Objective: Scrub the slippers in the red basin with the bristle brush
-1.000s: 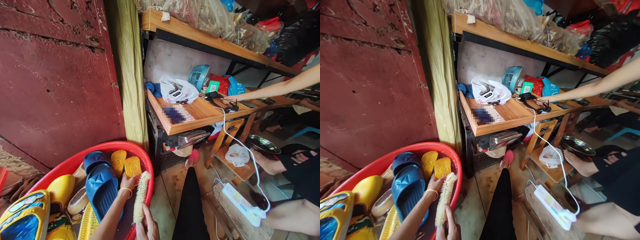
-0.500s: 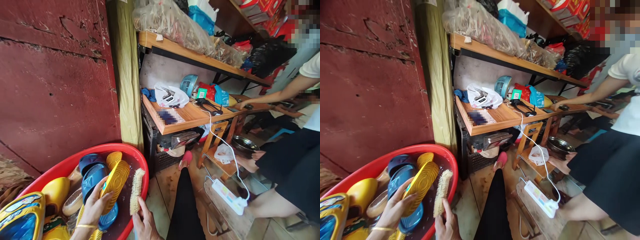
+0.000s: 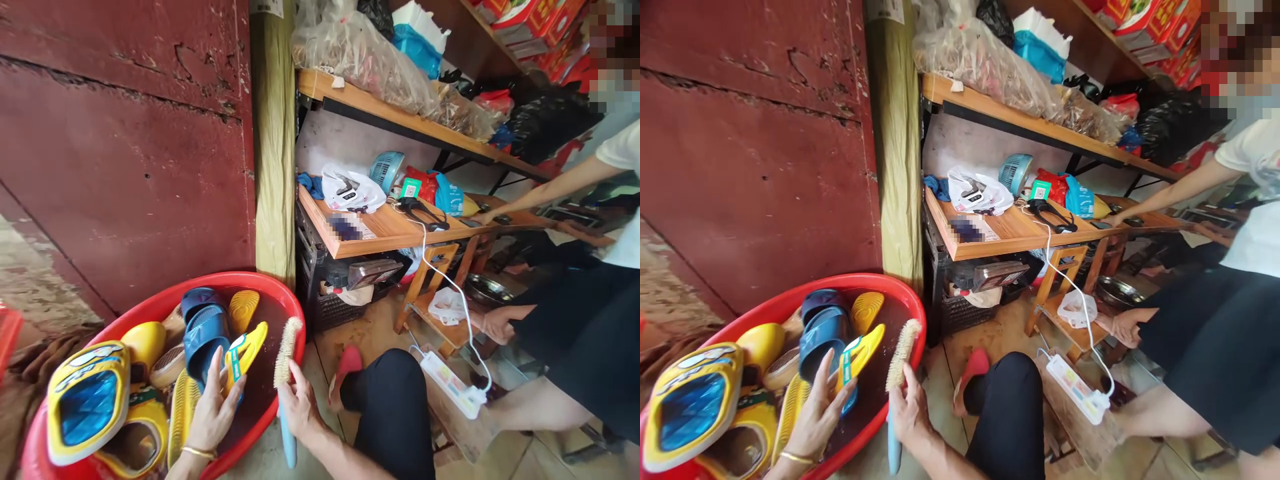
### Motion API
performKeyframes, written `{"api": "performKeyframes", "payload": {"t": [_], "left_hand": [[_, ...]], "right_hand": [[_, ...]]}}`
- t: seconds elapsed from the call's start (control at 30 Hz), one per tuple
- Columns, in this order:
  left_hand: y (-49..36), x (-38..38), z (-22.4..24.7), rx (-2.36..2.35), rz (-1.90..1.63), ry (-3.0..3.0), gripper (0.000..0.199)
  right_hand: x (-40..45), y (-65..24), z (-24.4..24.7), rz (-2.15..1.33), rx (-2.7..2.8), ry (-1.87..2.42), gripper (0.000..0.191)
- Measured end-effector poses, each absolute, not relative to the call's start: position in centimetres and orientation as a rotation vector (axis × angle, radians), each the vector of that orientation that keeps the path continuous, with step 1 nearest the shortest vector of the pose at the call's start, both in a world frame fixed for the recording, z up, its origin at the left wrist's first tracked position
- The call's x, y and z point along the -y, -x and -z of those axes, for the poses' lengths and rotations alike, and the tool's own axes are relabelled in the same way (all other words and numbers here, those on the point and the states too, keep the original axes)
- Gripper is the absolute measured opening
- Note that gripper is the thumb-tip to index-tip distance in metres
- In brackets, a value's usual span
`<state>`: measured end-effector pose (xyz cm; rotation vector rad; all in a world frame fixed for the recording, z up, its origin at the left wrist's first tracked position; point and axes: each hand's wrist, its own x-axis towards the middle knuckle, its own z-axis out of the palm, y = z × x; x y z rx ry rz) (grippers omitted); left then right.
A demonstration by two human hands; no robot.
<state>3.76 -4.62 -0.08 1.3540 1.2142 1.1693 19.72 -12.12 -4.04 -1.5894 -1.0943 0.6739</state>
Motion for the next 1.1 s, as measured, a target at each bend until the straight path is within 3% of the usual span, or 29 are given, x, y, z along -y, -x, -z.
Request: {"api": "performKeyframes", "payload": {"t": [0.17, 0.37, 0.5, 0.67, 0.97, 1.1], "left_hand": [[-3.9, 4.4, 2.0, -1.28, -1.122, -1.457, 0.095], [-3.3, 4.4, 4.9, -1.321, -1.071, -1.972, 0.078], [-3.2, 3.4, 5.1, -1.295, -1.205, -2.395, 0.083], [-3.0, 2.2, 3.9, -1.219, -1.252, -2.652, 0.082], [-2.8, 2.4, 3.2, -1.271, -0.98, -2.839, 0.06], [-2.5, 2.6, 1.0, -1.093, -0.883, -2.873, 0.068]], "right_hand": [[11.7, -20.5, 1.3, -0.548, 1.604, 1.629, 0.052], [5.7, -24.6, -1.1, -0.463, 1.695, 1.926, 0.048], [1.9, -26.0, -0.7, -0.796, 1.509, 1.665, 0.046], [-1.8, -25.2, -0.4, -1.287, 1.109, 1.445, 0.064], [-5.3, -25.7, -1.7, -1.561, 0.974, 1.26, 0.082], [-5.6, -25.3, -2.1, -1.538, 0.941, 1.222, 0.08]]}}
